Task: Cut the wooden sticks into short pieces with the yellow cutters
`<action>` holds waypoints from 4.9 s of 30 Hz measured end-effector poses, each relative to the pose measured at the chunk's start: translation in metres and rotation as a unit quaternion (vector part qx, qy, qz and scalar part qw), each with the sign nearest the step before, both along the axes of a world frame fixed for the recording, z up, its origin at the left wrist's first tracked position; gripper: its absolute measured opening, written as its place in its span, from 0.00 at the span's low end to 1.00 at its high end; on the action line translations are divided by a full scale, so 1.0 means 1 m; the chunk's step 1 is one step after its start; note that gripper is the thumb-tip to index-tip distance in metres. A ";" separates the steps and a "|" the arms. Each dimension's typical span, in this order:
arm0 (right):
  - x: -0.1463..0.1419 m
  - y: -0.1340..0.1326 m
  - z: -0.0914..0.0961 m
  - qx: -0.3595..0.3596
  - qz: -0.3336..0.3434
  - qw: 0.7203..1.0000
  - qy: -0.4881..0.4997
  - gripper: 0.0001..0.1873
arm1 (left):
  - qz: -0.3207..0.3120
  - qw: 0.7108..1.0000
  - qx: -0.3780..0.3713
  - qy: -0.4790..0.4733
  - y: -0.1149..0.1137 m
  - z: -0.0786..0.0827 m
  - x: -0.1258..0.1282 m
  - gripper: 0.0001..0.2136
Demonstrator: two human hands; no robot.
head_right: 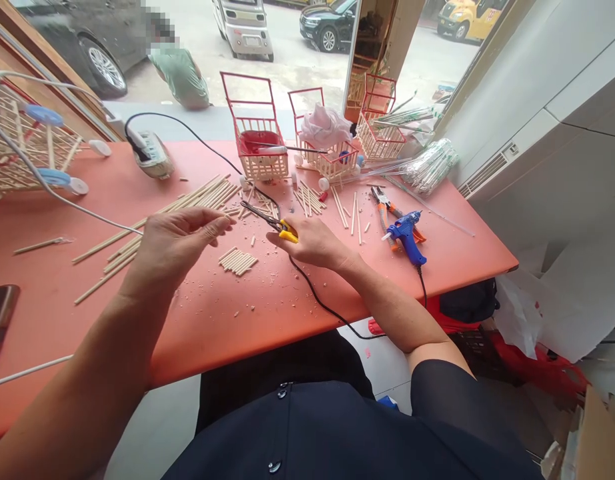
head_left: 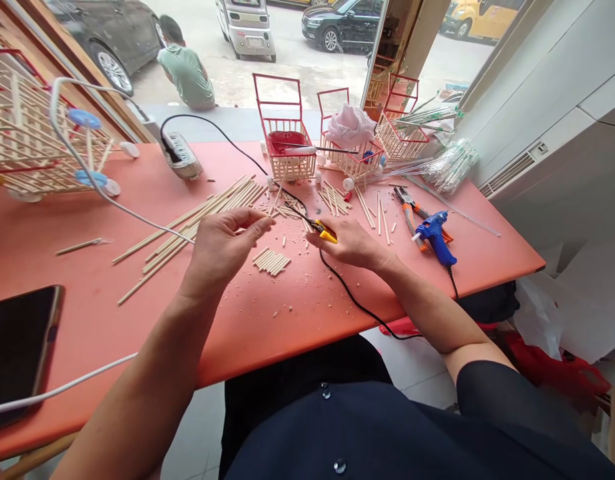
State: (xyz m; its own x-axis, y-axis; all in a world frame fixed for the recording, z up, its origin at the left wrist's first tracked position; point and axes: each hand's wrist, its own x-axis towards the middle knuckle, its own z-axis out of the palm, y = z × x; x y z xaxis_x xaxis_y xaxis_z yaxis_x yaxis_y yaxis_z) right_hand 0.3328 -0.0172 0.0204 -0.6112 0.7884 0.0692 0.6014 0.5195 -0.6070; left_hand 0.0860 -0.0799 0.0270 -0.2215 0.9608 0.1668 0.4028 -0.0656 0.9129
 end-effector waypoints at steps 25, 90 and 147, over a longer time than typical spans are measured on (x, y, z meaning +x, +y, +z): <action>0.003 0.003 -0.001 0.012 -0.028 0.999 -0.032 0.24 | -0.116 0.932 -0.199 0.280 0.008 -0.004 -0.026 0.21; 0.001 0.003 -0.002 0.015 -0.032 0.998 -0.050 0.22 | -0.075 0.939 -0.197 0.273 0.015 -0.013 -0.032 0.16; -0.001 0.003 0.005 0.020 -0.065 0.994 -0.089 0.19 | 0.104 0.948 -0.136 0.268 0.142 -0.026 0.016 0.13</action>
State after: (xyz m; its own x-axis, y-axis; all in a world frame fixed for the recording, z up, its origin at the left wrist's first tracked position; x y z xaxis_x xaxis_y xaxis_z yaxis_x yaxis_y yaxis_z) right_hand 0.3318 -0.0147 0.0255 -0.5096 0.8604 0.0026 0.7612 0.4523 -0.4648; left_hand 0.1017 0.0616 0.0005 -0.3656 0.9288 0.0606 0.7912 0.2758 0.5458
